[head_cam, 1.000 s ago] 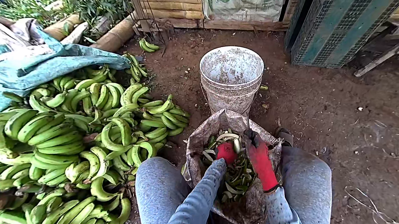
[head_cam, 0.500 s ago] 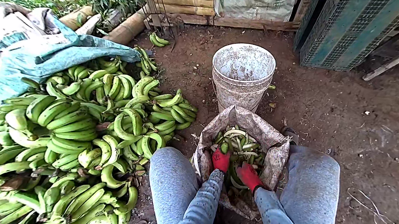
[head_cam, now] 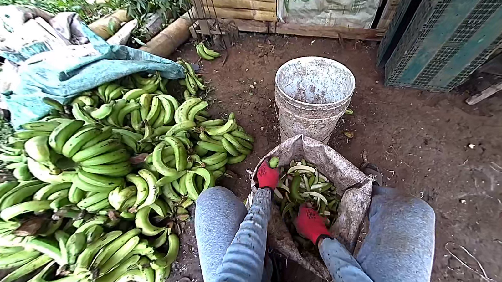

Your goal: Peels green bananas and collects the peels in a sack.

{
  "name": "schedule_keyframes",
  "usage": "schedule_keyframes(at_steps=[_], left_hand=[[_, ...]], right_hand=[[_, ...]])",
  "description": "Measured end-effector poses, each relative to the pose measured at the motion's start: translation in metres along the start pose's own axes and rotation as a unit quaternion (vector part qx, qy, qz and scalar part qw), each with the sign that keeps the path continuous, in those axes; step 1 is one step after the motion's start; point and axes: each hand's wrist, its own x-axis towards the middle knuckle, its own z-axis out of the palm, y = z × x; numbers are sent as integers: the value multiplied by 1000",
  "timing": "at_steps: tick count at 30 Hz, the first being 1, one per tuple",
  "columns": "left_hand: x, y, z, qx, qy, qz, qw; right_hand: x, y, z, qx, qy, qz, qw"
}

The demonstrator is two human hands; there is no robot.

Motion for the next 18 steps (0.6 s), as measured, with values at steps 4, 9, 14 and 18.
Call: schedule_keyframes(at_steps=[4,9,14,18], left_hand=[[3,3,-12,-115,-21,-7,993],[-27,23,-48,-361,10,33,932],[-62,33,-87,-591,-99,64,798],[-75,26,-77,-593,-155,85,786]], right_hand=[[-18,-17,21,98,-162,-150,970],[-41,-16,-71,94,23,-124,988],[-66,-26,-128,139,162,-312,926],[-62,-31,-116,6,129,-351,927]])
